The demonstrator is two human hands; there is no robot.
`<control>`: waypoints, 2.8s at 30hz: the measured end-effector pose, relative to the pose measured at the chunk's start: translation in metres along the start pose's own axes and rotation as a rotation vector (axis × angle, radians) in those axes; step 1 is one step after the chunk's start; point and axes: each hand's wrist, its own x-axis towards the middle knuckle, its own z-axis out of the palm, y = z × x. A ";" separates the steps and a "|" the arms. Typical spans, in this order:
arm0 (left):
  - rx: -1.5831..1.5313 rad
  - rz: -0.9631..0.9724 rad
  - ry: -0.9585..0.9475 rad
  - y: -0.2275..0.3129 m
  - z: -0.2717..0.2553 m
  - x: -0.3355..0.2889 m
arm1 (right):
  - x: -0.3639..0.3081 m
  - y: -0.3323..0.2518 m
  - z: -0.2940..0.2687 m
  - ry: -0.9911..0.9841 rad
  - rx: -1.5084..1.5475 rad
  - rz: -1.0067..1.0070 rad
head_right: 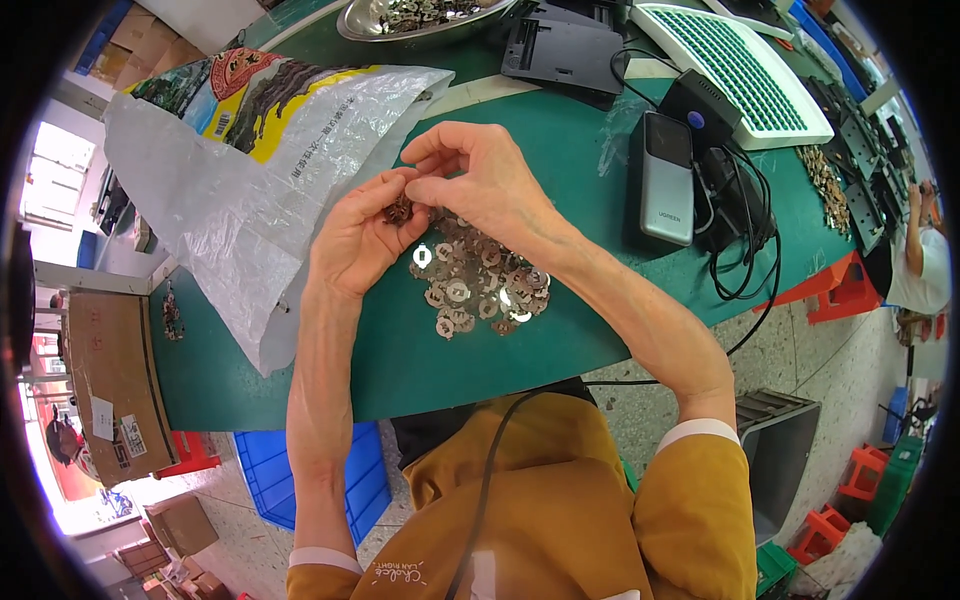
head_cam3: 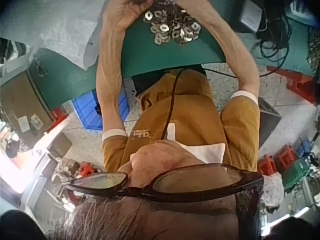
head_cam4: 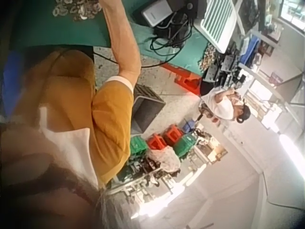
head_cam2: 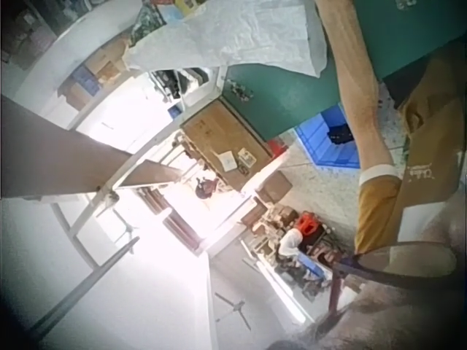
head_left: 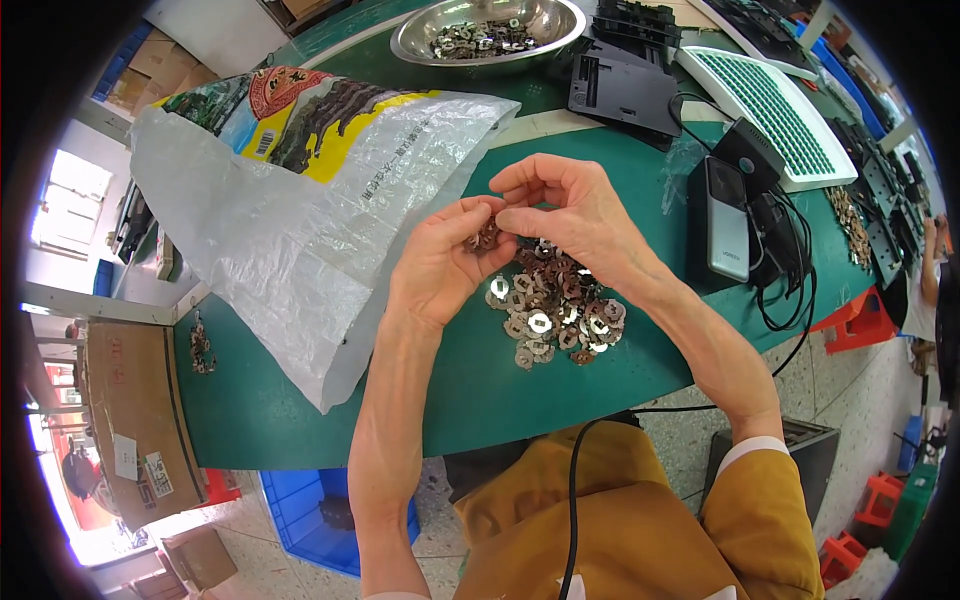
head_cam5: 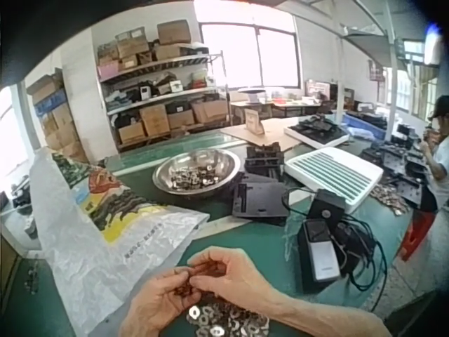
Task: The person sorts small metal rings by hand on a green workbench, inspecting them one by one.
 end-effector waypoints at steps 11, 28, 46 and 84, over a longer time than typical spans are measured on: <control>-0.023 0.104 0.050 0.013 -0.002 -0.004 | 0.003 0.004 0.002 0.070 -0.235 -0.066; -0.081 0.205 0.142 0.021 -0.004 -0.007 | -0.006 0.021 0.007 -0.212 -0.855 -0.367; 0.155 0.082 0.123 0.003 0.006 -0.003 | 0.004 -0.002 -0.008 -0.014 0.047 0.063; 0.048 0.078 0.142 0.001 0.013 -0.005 | 0.002 -0.002 -0.002 -0.001 0.091 0.091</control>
